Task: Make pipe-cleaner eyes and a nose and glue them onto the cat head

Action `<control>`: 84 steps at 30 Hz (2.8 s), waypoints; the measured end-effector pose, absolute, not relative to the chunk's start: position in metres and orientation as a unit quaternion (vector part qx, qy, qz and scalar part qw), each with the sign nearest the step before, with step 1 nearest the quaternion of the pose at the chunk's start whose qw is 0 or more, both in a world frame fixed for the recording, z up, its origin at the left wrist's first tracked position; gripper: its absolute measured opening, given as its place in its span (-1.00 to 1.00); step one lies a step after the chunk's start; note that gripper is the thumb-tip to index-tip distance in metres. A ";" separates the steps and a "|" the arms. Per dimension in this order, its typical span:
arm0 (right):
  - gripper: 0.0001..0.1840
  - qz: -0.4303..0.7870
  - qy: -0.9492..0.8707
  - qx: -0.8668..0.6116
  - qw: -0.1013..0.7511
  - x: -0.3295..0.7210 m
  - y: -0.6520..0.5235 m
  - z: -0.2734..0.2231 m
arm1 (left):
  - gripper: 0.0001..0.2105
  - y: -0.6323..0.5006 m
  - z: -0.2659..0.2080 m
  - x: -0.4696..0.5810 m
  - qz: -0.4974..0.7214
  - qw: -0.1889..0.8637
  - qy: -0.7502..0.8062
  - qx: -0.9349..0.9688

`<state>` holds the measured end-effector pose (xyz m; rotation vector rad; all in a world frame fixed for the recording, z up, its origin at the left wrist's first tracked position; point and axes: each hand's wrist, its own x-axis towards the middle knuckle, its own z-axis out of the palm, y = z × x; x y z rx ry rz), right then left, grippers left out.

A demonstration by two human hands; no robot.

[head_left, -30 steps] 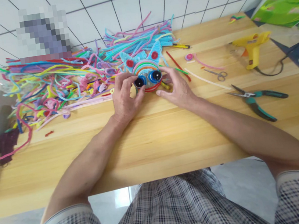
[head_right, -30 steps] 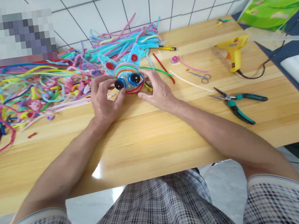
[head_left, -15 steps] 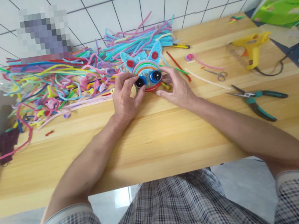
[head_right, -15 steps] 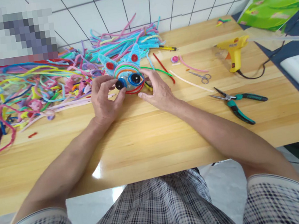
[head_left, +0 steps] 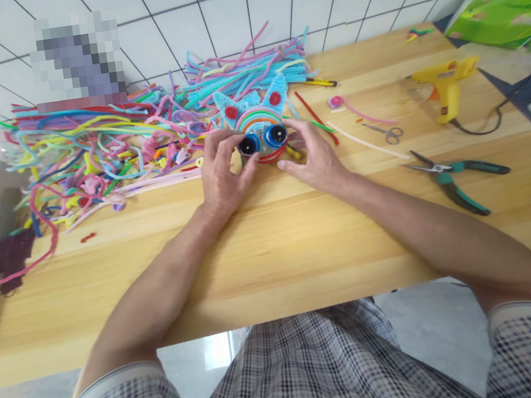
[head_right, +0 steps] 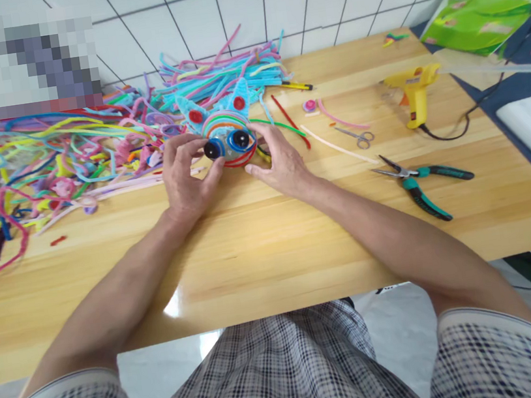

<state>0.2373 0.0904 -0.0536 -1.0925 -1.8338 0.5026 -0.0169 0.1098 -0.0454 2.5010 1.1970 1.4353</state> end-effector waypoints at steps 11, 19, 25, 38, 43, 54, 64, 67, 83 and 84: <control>-0.19 0.216 -0.743 -0.453 0.443 0.237 0.088 -0.049 | -0.66 0.109 -0.045 -0.018 0.462 0.018 0.375 0.804; -0.21 0.197 -0.747 -0.429 0.468 0.238 0.093 -0.056 | -0.67 0.112 -0.045 -0.019 0.465 0.003 0.362 0.808; -0.21 0.193 -0.747 -0.436 0.463 0.237 0.091 -0.054 | -0.71 0.112 -0.045 -0.018 0.485 -0.024 0.336 0.807; -0.21 0.200 -0.743 -0.447 0.457 0.237 0.090 -0.053 | -0.71 0.115 -0.048 -0.020 0.487 -0.010 0.346 0.802; -0.21 0.196 -0.747 -0.436 0.461 0.238 0.092 -0.057 | -0.71 0.115 -0.048 -0.019 0.491 -0.020 0.341 0.801; -0.21 0.213 -0.738 -0.454 0.451 0.235 0.086 -0.046 | -0.73 0.112 -0.046 -0.018 0.491 -0.017 0.345 0.800; -0.19 0.199 -0.749 -0.430 0.463 0.239 0.092 -0.057 | -0.70 0.112 -0.047 -0.019 0.471 0.002 0.366 0.803; -0.21 0.198 -0.747 -0.433 0.464 0.238 0.091 -0.055 | -0.68 0.111 -0.046 -0.019 0.471 0.015 0.363 0.804; -0.18 0.191 -0.750 -0.429 0.466 0.240 0.096 -0.060 | -0.59 0.111 -0.048 -0.018 0.465 -0.007 0.367 0.805; -0.19 0.191 -0.750 -0.428 0.467 0.240 0.095 -0.060 | -0.57 0.111 -0.048 -0.017 0.471 -0.006 0.365 0.803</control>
